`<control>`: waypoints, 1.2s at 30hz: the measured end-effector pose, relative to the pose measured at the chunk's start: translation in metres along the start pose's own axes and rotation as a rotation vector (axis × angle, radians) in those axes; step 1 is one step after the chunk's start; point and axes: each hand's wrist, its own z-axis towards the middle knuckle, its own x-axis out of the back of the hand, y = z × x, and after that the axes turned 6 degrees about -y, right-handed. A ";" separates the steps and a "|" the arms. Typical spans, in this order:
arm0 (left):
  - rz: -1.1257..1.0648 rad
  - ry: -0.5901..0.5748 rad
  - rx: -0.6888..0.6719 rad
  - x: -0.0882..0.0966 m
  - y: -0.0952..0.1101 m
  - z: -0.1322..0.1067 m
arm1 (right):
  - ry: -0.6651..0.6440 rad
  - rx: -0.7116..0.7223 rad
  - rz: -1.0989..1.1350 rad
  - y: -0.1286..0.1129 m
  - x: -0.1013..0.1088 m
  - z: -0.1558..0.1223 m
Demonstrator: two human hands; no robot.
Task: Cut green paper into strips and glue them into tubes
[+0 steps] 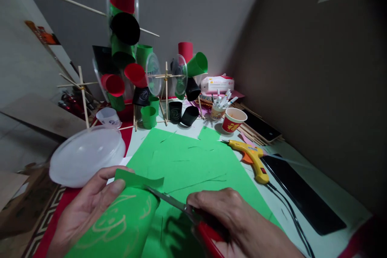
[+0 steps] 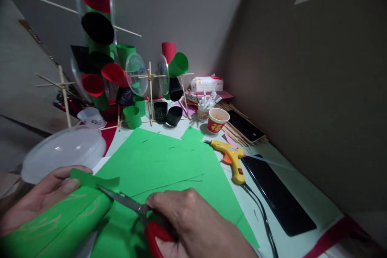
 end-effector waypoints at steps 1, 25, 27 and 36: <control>0.007 0.003 -0.006 0.000 0.000 0.000 | -0.003 -0.005 -0.001 0.000 -0.001 0.000; 0.347 -0.061 -0.197 0.007 0.000 0.003 | -0.023 -0.010 -0.072 0.002 0.000 0.000; 0.360 -0.062 -0.198 0.008 0.000 0.003 | -0.034 -0.017 -0.079 0.001 0.000 -0.002; 0.382 -0.077 -0.109 0.010 0.005 0.003 | -0.082 -0.009 -0.092 0.001 0.004 -0.003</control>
